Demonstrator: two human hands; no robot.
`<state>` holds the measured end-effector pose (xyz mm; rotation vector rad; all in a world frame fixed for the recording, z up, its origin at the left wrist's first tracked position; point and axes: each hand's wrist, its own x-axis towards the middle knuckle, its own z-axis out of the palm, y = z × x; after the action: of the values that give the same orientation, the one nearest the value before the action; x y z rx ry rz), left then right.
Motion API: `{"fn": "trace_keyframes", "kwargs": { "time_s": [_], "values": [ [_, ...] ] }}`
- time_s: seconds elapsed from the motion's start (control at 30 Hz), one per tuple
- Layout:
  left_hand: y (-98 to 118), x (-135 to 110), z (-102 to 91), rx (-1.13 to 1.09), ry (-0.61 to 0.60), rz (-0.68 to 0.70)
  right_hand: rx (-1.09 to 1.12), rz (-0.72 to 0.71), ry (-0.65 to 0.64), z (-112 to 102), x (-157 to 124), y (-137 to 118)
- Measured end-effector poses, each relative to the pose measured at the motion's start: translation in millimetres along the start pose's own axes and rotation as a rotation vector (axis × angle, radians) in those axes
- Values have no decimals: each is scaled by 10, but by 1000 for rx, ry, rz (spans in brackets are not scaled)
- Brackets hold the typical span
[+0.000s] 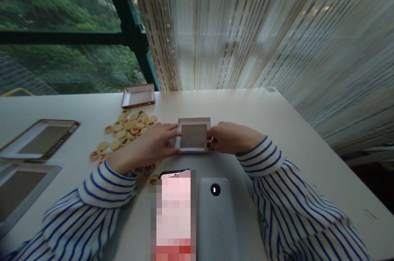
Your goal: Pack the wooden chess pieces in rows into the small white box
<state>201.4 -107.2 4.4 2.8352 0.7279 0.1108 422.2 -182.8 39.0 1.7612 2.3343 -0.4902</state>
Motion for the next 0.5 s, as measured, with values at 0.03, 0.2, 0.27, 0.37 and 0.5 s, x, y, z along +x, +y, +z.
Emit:
{"fn": "trace_keyframes", "kwargs": {
  "time_s": [0.03, 0.2, 0.27, 0.37, 0.5],
  "values": [
    [-1, 0, 1, -1, 2, 0, 0, 1, -1, 0, 0, 1],
    [-1, -4, -3, -1, -1, 2, -22, -7, 12, -3, -10, 2],
    [-1, -5, -7, -6, 1, 4, -19, -11, 12, -4, -12, 2],
    [-3, -2, -6, -10, 8, 11, -14, -12, 15, -4, -12, 2],
    [-3, 0, -5, -6, 15, 9, -20, -11, 16, -1, -10, 1]
  ]
}}
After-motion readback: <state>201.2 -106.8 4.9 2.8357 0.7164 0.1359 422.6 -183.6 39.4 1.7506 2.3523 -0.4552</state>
